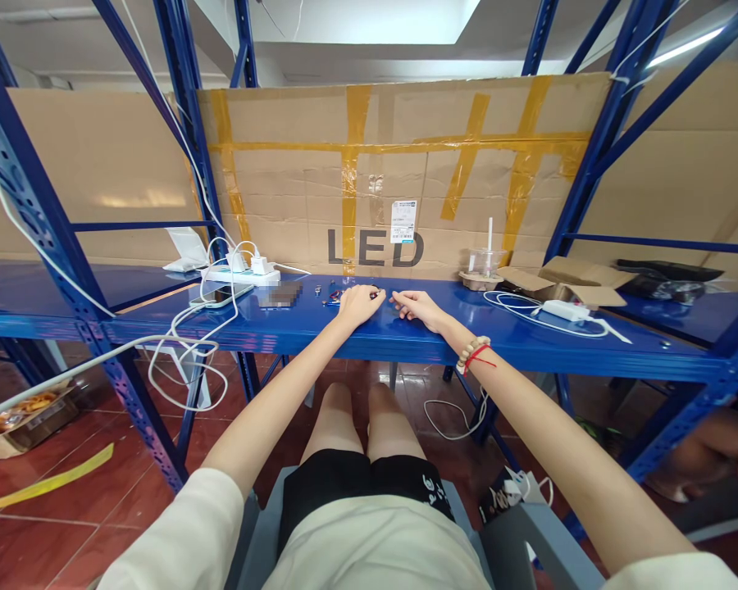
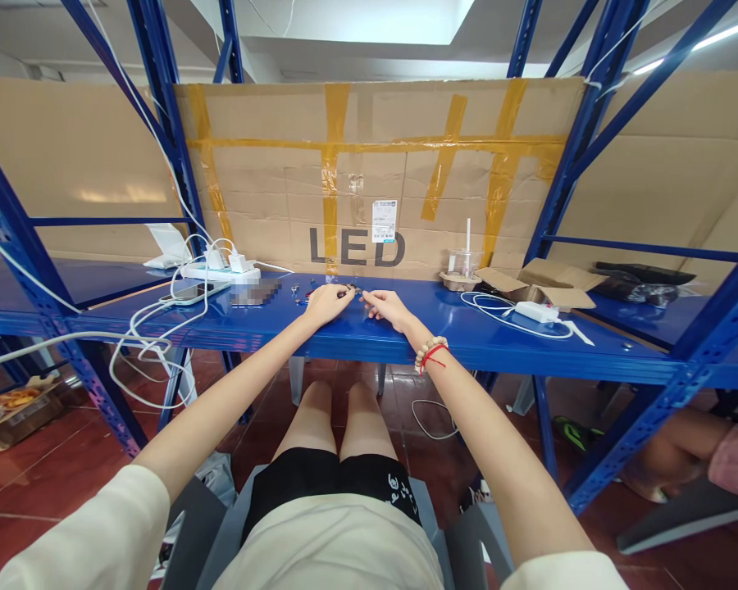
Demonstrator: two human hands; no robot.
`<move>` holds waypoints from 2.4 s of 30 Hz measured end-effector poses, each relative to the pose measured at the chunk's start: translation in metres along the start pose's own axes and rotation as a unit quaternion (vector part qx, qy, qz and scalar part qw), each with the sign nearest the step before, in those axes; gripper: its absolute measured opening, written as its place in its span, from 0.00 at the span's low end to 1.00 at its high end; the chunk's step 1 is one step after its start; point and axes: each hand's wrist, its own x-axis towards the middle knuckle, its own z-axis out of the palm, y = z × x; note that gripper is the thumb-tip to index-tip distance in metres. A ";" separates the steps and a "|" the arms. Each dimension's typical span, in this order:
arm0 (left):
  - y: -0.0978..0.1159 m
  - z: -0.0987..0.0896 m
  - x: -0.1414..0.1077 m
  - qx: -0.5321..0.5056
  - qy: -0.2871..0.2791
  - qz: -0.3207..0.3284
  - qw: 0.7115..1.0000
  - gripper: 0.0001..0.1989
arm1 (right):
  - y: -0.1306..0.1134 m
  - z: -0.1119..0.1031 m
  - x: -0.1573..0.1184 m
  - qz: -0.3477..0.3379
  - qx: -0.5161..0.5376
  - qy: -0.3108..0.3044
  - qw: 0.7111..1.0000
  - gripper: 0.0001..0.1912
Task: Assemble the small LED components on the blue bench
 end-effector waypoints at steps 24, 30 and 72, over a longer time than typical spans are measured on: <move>0.002 -0.001 -0.001 0.008 -0.021 0.033 0.999 0.19 | -0.003 0.001 -0.003 -0.002 -0.002 0.006 1.000 0.14; 0.002 -0.001 0.000 -0.003 -0.041 0.052 0.998 0.17 | -0.001 0.001 -0.003 -0.008 -0.001 0.011 1.000 0.16; -0.015 0.019 0.008 -0.150 -0.097 0.139 0.974 0.12 | -0.006 0.002 -0.011 -0.028 0.019 -0.008 0.999 0.16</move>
